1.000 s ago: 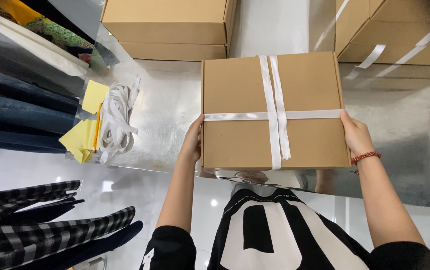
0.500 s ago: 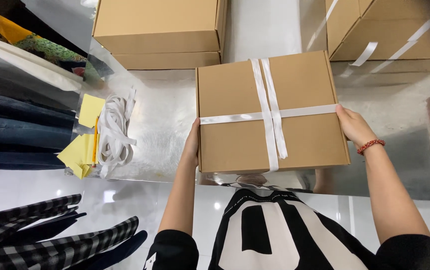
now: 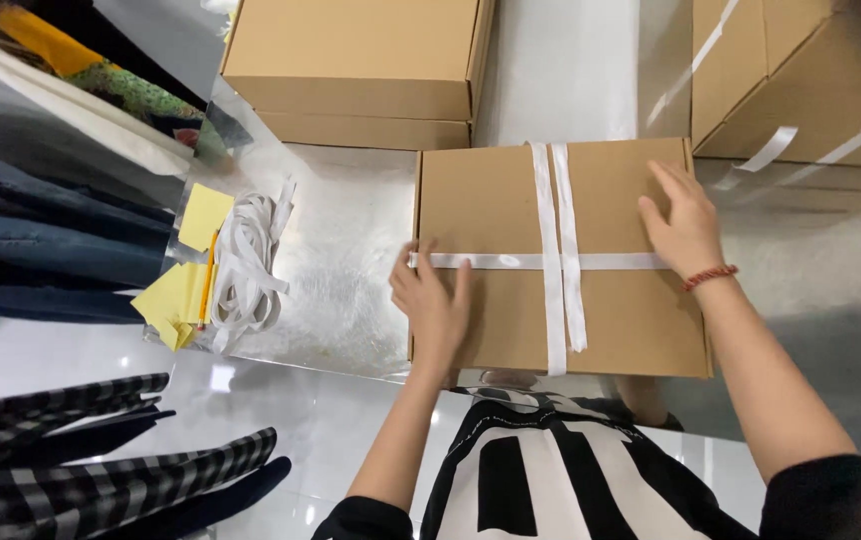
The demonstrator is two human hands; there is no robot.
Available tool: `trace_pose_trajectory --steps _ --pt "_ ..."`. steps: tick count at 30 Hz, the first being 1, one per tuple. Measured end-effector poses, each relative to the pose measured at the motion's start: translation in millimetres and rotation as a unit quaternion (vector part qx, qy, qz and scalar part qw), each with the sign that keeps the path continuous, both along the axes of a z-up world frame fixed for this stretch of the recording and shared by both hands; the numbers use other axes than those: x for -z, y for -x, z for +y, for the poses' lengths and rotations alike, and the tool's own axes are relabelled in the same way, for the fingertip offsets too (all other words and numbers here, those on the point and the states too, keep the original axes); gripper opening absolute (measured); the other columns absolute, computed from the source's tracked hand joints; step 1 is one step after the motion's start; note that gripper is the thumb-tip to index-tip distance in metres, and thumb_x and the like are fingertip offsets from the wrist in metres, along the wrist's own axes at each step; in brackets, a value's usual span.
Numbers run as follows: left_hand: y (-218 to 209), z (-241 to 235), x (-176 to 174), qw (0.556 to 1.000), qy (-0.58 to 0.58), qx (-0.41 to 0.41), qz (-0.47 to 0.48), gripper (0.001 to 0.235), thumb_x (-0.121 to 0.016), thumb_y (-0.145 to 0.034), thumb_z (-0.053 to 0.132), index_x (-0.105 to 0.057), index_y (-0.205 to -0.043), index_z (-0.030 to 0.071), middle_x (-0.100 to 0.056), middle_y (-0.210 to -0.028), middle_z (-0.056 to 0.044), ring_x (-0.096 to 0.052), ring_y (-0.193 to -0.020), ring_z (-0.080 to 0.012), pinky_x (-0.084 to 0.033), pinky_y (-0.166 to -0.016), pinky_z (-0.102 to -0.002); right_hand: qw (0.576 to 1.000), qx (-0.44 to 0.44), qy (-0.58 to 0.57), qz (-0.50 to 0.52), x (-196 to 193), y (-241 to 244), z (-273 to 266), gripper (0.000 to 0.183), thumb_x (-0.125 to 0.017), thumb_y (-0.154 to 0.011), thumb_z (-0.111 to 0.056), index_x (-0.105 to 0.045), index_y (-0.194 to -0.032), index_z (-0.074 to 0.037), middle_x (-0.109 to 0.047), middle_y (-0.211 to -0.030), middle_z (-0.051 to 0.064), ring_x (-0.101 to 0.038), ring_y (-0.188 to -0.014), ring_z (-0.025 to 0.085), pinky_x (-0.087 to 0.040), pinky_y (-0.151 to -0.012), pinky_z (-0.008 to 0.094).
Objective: The person ties a white ribbon around a cardboard box, forming a bow. They then write on a yellow sticky note with a pencil and place it on the box. Finally, they stack the wrapped box with others and handle a sheet of bubble wrap.
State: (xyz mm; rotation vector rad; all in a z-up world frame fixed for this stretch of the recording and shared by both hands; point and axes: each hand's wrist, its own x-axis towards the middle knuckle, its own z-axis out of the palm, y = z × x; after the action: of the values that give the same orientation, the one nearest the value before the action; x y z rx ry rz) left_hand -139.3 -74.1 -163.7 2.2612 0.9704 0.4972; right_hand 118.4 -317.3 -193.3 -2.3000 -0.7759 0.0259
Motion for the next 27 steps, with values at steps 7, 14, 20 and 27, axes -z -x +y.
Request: trace_pose_trajectory --steps 7,14,20,27 --pt "3.0 -86.6 32.8 0.993 0.046 0.101 0.040 0.050 -0.072 -0.098 0.052 -0.064 -0.130 0.015 -0.048 -0.125 -0.008 -0.049 -0.113 -0.0299 -0.044 -0.089 -0.040 0.973 -0.168 0.154 0.035 25.5 -82.9 95.8 0.060 -0.061 -0.105 -0.019 -0.050 -0.163 -0.029 -0.045 -0.169 0.014 -0.025 -0.162 0.038 -0.011 -0.128 0.069" --pt "-0.3 -98.9 23.7 0.994 -0.016 0.095 0.043 0.050 -0.084 -0.086 0.047 -0.067 -0.123 0.017 -0.053 -0.129 -0.005 -0.049 -0.108 -0.0265 -0.036 -0.084 -0.038 0.979 -0.113 0.123 0.113 11.7 -78.8 119.3 0.029 -0.066 -0.106 -0.032 -0.071 -0.133 -0.041 -0.070 -0.136 -0.009 -0.060 -0.134 0.024 -0.027 -0.112 0.046" --pt "-4.1 -106.1 17.2 0.995 0.030 0.080 0.057 0.033 -0.085 -0.085 0.041 -0.070 -0.107 0.021 -0.055 -0.133 0.003 -0.050 -0.111 -0.0245 -0.035 -0.088 -0.038 0.998 -0.051 0.006 -0.029 75.1 -87.4 133.1 0.021 -0.073 -0.107 -0.020 -0.078 -0.112 -0.040 -0.075 -0.113 -0.015 -0.066 -0.114 0.015 -0.035 -0.104 0.041" --pt "-11.8 -117.6 41.5 0.997 -0.007 0.063 0.044 0.041 -0.086 -0.079 0.043 -0.070 -0.112 0.026 -0.056 -0.137 0.003 -0.052 -0.120 -0.0275 -0.037 -0.087 -0.045 0.976 -0.101 -0.150 -0.120 72.4 -82.6 136.3 0.031 -0.059 -0.101 0.003 -0.084 -0.099 -0.016 -0.080 -0.097 -0.001 -0.066 -0.091 0.023 -0.043 -0.088 0.038"
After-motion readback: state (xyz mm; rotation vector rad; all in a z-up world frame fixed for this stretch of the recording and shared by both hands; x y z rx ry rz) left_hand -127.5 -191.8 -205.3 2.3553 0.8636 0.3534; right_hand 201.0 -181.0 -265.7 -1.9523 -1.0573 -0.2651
